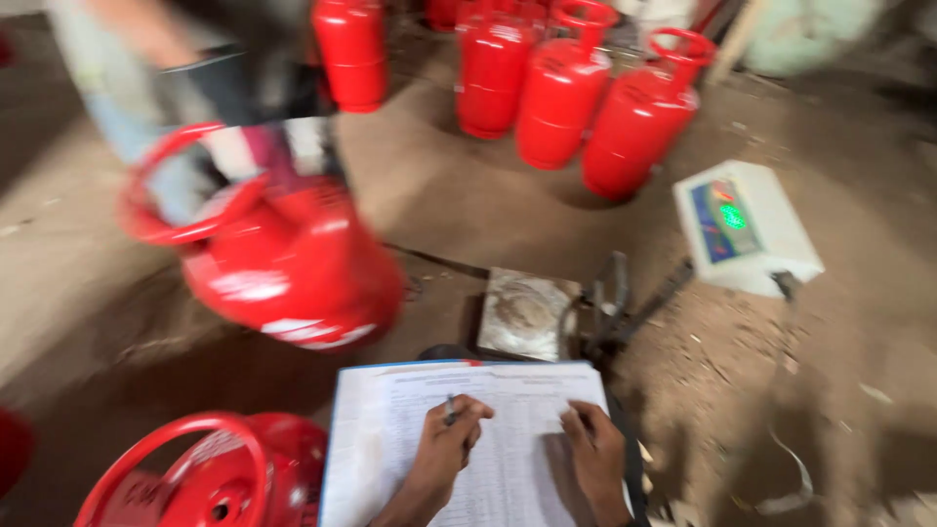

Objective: The recorder weighs individual red gas cylinders on a digital scale and manually records the weights into an industrial logbook.

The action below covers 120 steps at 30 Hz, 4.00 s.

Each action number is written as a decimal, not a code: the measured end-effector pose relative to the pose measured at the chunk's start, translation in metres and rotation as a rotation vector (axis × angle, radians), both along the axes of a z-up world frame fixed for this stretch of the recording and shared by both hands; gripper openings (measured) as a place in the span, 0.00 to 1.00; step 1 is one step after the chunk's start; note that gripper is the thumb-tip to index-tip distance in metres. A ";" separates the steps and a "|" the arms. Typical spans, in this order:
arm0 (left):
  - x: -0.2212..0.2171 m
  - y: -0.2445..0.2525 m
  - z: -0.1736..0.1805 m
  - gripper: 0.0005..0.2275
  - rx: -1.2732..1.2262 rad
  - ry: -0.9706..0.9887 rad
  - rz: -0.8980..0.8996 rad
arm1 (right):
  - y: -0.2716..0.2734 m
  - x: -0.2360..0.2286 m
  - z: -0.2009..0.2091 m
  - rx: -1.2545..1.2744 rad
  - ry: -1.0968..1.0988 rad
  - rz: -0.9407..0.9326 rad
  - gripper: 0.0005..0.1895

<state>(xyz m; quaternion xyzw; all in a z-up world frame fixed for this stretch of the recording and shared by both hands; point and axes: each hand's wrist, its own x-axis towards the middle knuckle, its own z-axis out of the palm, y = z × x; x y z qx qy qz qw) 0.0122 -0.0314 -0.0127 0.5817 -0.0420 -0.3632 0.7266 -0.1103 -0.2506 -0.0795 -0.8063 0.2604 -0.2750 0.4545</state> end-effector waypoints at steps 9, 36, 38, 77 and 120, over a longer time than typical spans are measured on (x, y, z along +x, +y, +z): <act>0.072 -0.034 0.030 0.14 -0.111 -0.653 0.155 | 0.010 0.005 0.006 0.203 0.165 -0.143 0.18; 0.269 -0.226 0.133 0.16 0.646 -1.984 -0.265 | 0.007 0.003 -0.002 0.292 0.024 -0.016 0.19; 0.266 -0.223 0.129 0.17 0.631 -1.999 -0.255 | 0.007 0.005 -0.008 0.303 -0.024 0.008 0.20; 0.046 -0.043 -0.101 0.13 0.077 -0.254 -0.090 | 0.014 0.008 0.016 0.283 0.017 -0.090 0.17; 0.028 -0.036 -0.007 0.11 0.311 -0.602 -0.258 | -0.140 0.207 0.066 -0.682 -0.054 -0.255 0.05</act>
